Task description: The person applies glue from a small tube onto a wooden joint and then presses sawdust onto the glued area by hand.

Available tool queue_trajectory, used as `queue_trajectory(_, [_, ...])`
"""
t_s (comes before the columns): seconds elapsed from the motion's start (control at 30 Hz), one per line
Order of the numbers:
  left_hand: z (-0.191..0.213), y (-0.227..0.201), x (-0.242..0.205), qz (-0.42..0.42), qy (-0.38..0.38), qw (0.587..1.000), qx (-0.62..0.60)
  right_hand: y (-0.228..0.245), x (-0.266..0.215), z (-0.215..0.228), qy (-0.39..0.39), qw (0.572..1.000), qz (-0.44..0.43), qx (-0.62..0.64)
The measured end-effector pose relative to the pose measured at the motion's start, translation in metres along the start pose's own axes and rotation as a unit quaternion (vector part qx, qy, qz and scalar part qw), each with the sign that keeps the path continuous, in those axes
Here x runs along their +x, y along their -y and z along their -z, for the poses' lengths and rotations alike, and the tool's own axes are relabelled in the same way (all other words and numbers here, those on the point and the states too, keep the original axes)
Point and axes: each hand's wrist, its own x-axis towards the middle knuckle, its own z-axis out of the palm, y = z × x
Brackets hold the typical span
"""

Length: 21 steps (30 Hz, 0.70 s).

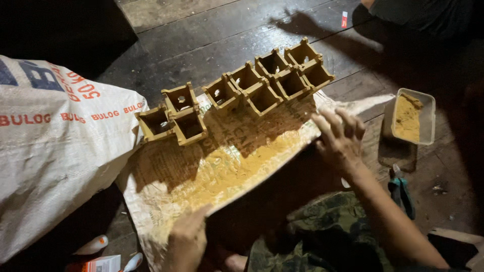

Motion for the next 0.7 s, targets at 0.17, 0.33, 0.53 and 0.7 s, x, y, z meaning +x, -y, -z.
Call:
queue_trajectory(0.17, [-0.031, -0.004, -0.057, -0.077, 0.002, 0.995, 0.070, 0.017, -0.076, -0.013, 0.050, 0.998, -0.025, 0.029])
queue_trajectory(0.33, [-0.031, 0.018, -0.129, -0.001, 0.017, 0.955, 0.295, 0.019, -0.106, -0.004, 0.010, 1.000, -0.026, 0.001])
queue_trajectory(0.53, [0.014, 0.056, -0.130, -0.120, 0.040, 0.927, 0.353, -0.004, -0.129, -0.019, 0.183, 0.983, -0.027, 0.008])
queue_trajectory(0.7, [-0.034, 0.061, -0.161, -0.016, 0.088, 0.974, 0.206, 0.004, -0.108, -0.015, 0.413, 0.894, 0.005, 0.174])
